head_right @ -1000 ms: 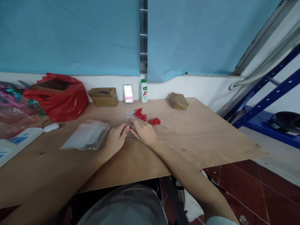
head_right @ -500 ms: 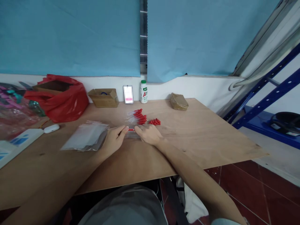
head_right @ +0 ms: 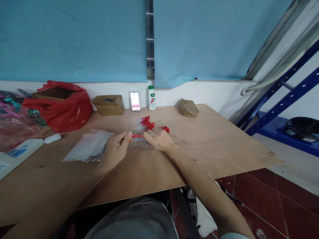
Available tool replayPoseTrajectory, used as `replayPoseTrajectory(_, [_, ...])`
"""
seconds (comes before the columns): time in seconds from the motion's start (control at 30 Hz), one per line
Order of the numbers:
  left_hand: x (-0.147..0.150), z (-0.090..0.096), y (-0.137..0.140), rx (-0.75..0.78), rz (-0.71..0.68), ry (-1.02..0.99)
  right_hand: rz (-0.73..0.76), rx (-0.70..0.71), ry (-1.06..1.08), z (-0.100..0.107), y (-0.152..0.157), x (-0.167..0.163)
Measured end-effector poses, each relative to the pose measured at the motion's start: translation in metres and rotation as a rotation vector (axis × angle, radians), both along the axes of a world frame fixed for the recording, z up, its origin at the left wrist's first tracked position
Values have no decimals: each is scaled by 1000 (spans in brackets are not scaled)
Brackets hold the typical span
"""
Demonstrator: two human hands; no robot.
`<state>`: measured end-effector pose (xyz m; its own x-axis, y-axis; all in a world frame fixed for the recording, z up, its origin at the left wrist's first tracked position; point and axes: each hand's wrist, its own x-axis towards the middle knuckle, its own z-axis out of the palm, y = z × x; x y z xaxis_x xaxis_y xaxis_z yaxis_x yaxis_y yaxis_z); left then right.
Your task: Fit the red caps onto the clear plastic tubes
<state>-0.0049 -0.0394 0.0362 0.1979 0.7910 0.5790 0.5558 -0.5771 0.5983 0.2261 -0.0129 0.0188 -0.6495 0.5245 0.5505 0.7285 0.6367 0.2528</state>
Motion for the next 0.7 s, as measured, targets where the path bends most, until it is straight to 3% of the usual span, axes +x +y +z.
replayPoseTrajectory(0.33, [0, 4, -2, -110, -30, -119, -1, -41, 67, 8, -3, 2])
replayPoseTrajectory(0.7, [1, 8, -7, -159, -81, -224, -26, 18, -5, 12, -6, 3])
